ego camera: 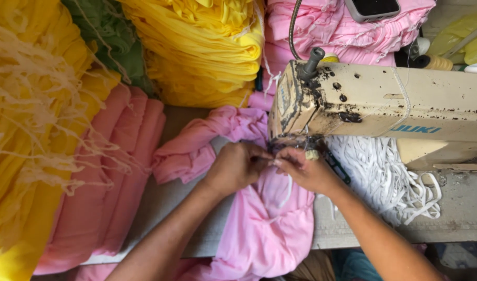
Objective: Sewing white elastic bands onto pink fabric pieces using an industrial sewing machine at a high pace.
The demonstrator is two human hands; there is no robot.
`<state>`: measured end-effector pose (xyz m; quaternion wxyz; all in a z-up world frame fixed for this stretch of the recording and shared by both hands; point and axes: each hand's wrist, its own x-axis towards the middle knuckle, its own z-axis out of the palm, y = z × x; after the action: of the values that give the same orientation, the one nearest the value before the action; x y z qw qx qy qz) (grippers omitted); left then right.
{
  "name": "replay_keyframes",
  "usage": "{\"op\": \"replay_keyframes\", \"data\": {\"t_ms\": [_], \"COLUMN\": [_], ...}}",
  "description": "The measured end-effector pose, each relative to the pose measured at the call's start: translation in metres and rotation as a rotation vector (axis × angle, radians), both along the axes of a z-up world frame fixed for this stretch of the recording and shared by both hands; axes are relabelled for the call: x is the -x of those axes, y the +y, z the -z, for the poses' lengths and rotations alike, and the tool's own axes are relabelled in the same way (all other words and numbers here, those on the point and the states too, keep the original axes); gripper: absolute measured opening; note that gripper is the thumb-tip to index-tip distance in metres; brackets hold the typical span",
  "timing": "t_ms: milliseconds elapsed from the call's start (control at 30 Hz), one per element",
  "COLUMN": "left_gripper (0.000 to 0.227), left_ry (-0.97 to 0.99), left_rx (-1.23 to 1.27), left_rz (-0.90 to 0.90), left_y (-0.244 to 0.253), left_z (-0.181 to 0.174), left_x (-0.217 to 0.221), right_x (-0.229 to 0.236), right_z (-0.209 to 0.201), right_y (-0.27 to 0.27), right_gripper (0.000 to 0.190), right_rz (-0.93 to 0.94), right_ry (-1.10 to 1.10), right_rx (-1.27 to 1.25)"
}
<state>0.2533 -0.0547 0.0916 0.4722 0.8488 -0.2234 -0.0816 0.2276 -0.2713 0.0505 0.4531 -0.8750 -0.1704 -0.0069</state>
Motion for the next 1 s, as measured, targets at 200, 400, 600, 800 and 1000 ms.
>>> {"op": "replay_keyframes", "data": {"t_ms": [200, 400, 600, 800, 1000], "left_gripper": [0.028, 0.028, 0.028, 0.031, 0.024], "left_ry": [0.143, 0.271, 0.270, 0.053, -0.106], "left_rx": [-0.014, -0.061, -0.086, -0.216, -0.207], "left_rz": [-0.015, -0.062, -0.118, -0.077, -0.019], "left_y": [-0.001, -0.003, -0.010, -0.005, -0.005], "left_z": [0.007, 0.012, 0.019, 0.004, 0.013], "left_x": [-0.005, 0.006, 0.001, 0.002, 0.000], "right_x": [0.010, 0.021, 0.001, -0.003, -0.002], "right_z": [-0.008, -0.019, 0.033, 0.064, 0.015], "right_y": [0.000, 0.001, -0.011, -0.018, -0.007], "right_gripper": [0.017, 0.011, 0.013, 0.021, 0.025], "right_rz": [0.076, 0.116, 0.151, 0.298, 0.182], "right_ry": [0.015, 0.110, 0.260, 0.096, -0.237], "right_rx": [0.176, 0.241, 0.102, 0.244, 0.349]}}
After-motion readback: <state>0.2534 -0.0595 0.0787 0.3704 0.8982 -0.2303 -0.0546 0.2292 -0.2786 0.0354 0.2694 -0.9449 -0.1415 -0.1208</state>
